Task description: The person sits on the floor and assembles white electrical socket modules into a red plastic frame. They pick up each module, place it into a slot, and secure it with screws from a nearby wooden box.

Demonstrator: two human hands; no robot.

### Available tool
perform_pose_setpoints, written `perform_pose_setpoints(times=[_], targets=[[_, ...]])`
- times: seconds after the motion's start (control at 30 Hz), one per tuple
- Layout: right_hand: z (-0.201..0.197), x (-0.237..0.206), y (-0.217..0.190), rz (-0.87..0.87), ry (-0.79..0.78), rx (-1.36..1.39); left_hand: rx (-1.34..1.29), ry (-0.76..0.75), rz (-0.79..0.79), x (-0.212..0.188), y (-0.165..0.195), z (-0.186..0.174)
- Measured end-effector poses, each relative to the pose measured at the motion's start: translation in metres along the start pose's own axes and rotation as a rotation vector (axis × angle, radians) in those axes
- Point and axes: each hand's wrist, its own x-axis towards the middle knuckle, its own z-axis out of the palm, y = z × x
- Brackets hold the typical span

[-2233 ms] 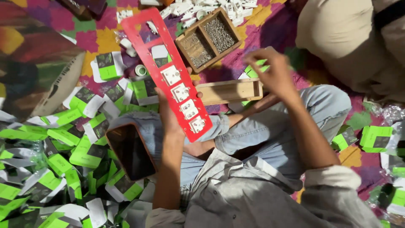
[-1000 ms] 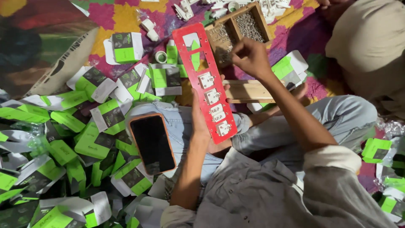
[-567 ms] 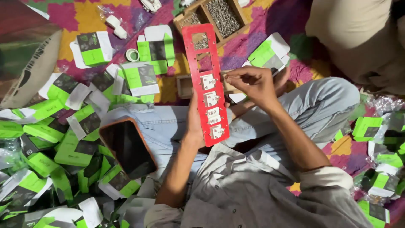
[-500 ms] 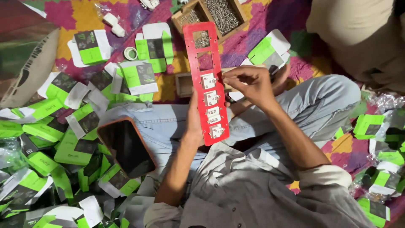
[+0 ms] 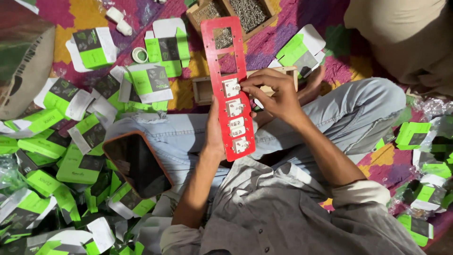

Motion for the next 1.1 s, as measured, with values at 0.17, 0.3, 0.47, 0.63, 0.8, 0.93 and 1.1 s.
perform_pose_setpoints(times=[0.17, 0.3, 0.47, 0.63, 0.8, 0.93, 1.1], targets=[[0.002, 0.000, -0.008, -0.036, 0.012, -0.069, 0.026, -0.051, 0.029, 0.000, -0.001, -0.005], [0.003, 0.000, -0.009, -0.116, 0.017, -0.149, 0.027, -0.044, 0.024, 0.000, -0.002, -0.006], [0.005, 0.001, -0.005, -0.107, 0.012, -0.139, 0.004, -0.047, 0.019, -0.002, 0.000, -0.002], [0.001, -0.003, 0.002, -0.018, -0.012, 0.023, -0.007, -0.024, 0.033, -0.003, 0.002, 0.002], [-0.003, -0.003, 0.011, 0.123, 0.033, 0.287, -0.049, -0.025, 0.040, -0.004, 0.006, 0.003], [-0.004, 0.000, 0.008, 0.107, 0.085, 0.232, -0.035, -0.037, 0.046, -0.005, 0.007, 0.003], [-0.001, 0.003, -0.004, -0.011, 0.017, -0.053, -0.021, -0.076, 0.016, -0.004, 0.005, 0.002]])
